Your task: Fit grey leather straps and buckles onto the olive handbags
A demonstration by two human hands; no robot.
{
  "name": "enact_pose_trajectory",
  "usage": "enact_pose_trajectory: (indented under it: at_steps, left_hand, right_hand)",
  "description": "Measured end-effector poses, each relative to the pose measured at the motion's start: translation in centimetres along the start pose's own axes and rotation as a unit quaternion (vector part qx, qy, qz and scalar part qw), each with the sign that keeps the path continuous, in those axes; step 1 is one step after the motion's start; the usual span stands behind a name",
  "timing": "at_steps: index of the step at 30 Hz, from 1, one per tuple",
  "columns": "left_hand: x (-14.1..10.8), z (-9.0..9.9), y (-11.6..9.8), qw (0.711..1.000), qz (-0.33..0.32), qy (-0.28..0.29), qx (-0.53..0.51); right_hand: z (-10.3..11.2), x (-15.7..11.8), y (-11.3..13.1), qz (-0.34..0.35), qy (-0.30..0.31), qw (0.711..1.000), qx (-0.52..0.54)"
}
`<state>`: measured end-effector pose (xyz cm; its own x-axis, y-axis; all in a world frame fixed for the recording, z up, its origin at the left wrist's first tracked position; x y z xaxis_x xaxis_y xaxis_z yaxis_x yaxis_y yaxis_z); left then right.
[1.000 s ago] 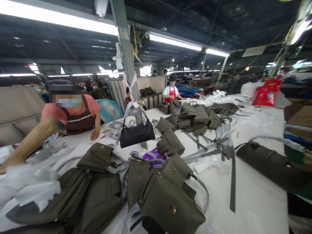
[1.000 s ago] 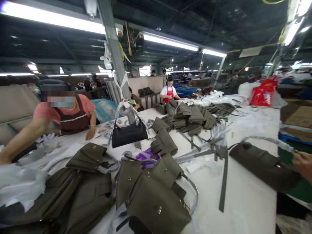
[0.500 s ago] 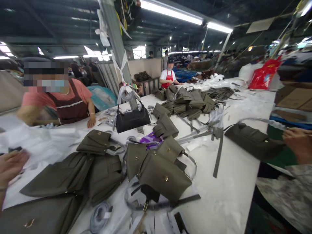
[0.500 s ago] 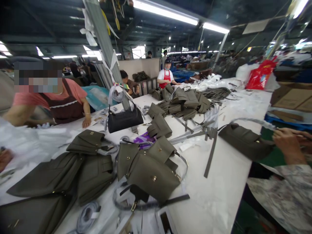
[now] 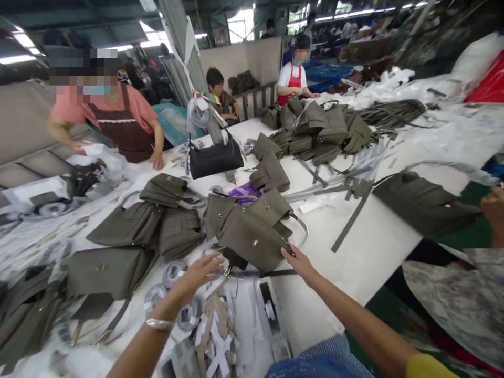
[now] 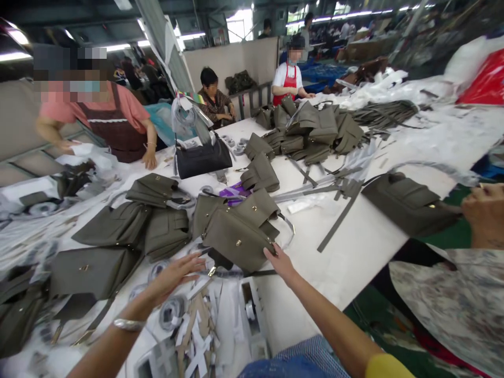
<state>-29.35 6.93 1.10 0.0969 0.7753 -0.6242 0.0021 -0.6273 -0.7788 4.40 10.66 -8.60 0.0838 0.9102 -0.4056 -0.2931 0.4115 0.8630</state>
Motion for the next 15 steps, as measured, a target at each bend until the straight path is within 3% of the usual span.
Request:
enact_pose_trajectory:
  at_steps: [3,6,11,13,15]
  left_hand:
    - [2.8,-5.0,4.5,0.993,0.033,-0.076,-0.084]
    - [6.3,-8.8,6.0,0.982,0.009,-0.123,-0.143]
    - [10.3,-12.8,3.2,0.911,-0.133,-0.250,-0.299]
    - [10.3,-13.8,1.1,0.887,-0.191,-0.294,-0.301]
    - [9.1,-14.0,-1.5,0.866,-0.261,-0.322,-0.278]
  right_hand:
    - [-1.4,0.8,0.5,0.004,0.046,0.998,0.036]
    - [-1.8,1.5,0.1,-0.005,0.106,0.993,0.057]
    - [-1.1,3.5,-0.9,0.000,0.188,0.982,0.026]
    - [-0.8,4.4,-0.3,0.022,0.212,0.976,0.036]
    - [-0.7,4.9,1.8,0.066,0.223,0.970,0.078]
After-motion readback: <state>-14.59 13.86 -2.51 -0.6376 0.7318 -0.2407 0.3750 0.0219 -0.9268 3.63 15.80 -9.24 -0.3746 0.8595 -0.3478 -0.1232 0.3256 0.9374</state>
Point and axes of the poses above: each hand's wrist, its own x-axis towards the middle knuckle, its own z-axis out of the back of the hand, y = z × x, the point moved 4 cm from there along x, towards the middle knuckle, and after that the axes turned 1 degree about y, right-handed, at the moved point
